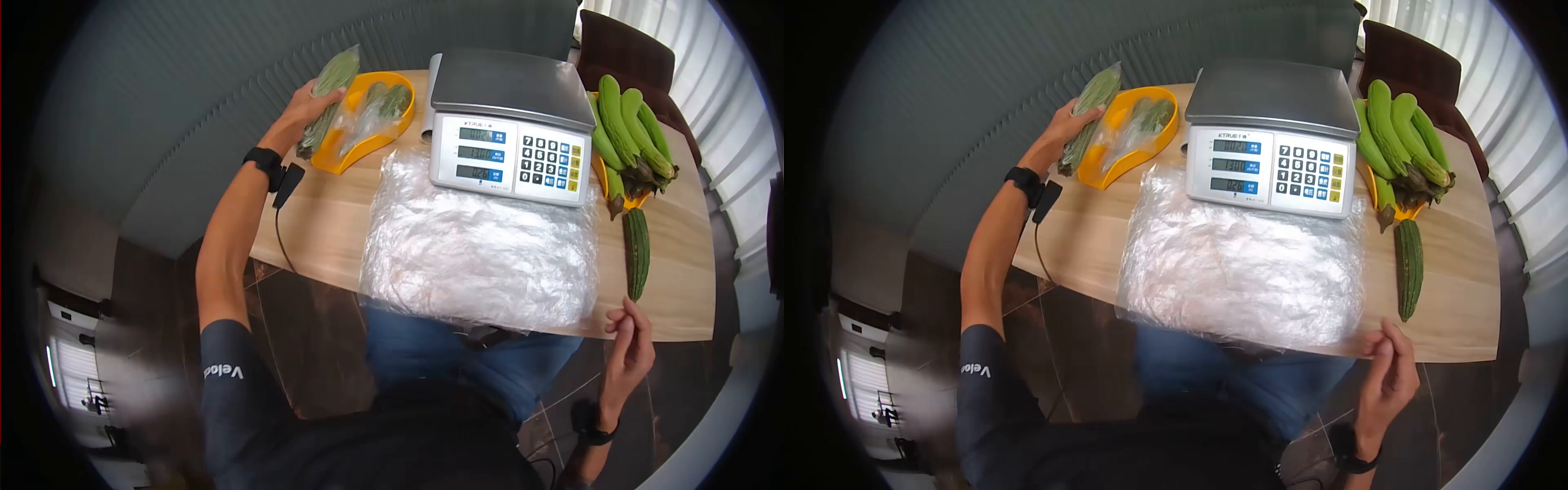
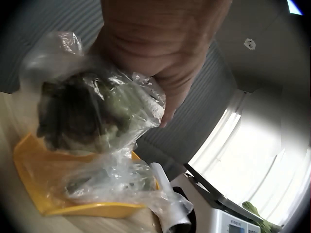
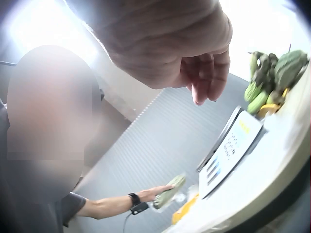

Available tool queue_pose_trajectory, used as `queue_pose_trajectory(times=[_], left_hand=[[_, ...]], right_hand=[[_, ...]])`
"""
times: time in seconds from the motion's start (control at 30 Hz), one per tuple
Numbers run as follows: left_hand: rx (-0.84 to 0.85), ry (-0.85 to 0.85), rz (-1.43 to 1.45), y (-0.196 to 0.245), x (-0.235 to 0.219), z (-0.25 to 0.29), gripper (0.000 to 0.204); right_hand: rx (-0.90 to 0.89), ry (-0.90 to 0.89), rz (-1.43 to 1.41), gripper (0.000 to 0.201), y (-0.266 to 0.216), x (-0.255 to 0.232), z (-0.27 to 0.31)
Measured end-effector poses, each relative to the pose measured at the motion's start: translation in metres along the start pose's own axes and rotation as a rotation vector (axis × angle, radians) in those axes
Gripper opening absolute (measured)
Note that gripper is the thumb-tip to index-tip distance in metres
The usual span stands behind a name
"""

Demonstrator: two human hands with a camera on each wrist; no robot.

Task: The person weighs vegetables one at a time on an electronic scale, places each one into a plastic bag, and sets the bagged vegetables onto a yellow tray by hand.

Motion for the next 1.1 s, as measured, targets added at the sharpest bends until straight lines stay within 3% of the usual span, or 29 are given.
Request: queue_pose_trajectory(times=[0.23,0.33,0.37,0.43,0.53,0.6,0.7,0.73,0.83,0.97,1.07,1.1], left_hand=[[-0.127,-0.056,-0.065,-0.085,0.011,-0.068,0.079],[-0.023,0.012,-0.196,-0.103,0.015,-0.078,0.083],[-0.008,0.053,-0.428,-0.105,0.010,-0.082,0.086],[0.034,0.129,-0.884,-0.087,0.007,-0.082,0.092],[0.057,0.137,-0.902,-0.072,0.019,-0.048,0.090],[0.119,0.143,-0.900,-0.087,0.027,-0.031,0.082],[0.159,0.181,-0.850,-0.097,0.021,-0.033,0.079],[0.161,0.182,-0.827,-0.100,0.018,-0.034,0.079],[0.157,0.187,-0.818,-0.100,0.016,-0.030,0.080],[0.189,0.117,-0.882,-0.076,0.031,-0.020,0.086],[0.135,0.112,-0.811,-0.060,0.046,-0.008,0.095],[0.103,0.116,-0.782,-0.062,0.049,-0.004,0.097]], right_hand=[[0.156,0.201,0.185,0.025,0.061,-0.067,0.039],[0.207,0.190,0.270,0.026,0.071,-0.075,0.034],[0.216,0.173,0.297,0.027,0.071,-0.075,0.031],[0.100,0.144,0.489,0.030,0.055,-0.064,0.003],[-0.020,0.065,0.779,0.042,0.046,-0.041,-0.044],[-0.139,0.077,0.936,0.046,0.057,-0.019,-0.067],[-0.122,-0.152,0.983,0.049,0.088,0.018,-0.088],[-0.242,-0.083,0.962,0.049,0.087,0.023,-0.089],[-0.157,-0.046,0.708,0.047,0.099,0.021,-0.093],[0.150,-0.039,0.355,0.041,0.108,-0.008,-0.068],[0.170,0.120,0.302,0.039,0.067,-0.033,-0.056],[0.111,0.087,0.302,0.039,0.039,-0.028,-0.060]])
Point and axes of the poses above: each hand's wrist, its own z-axis away from the middle knuckle, its own x-axis out of the palm, y = z × x, the point moved 9 cm from there along -z, towards the middle knuckle, and after that the axes turned 14 degrees about z, right-handed, at the moved point
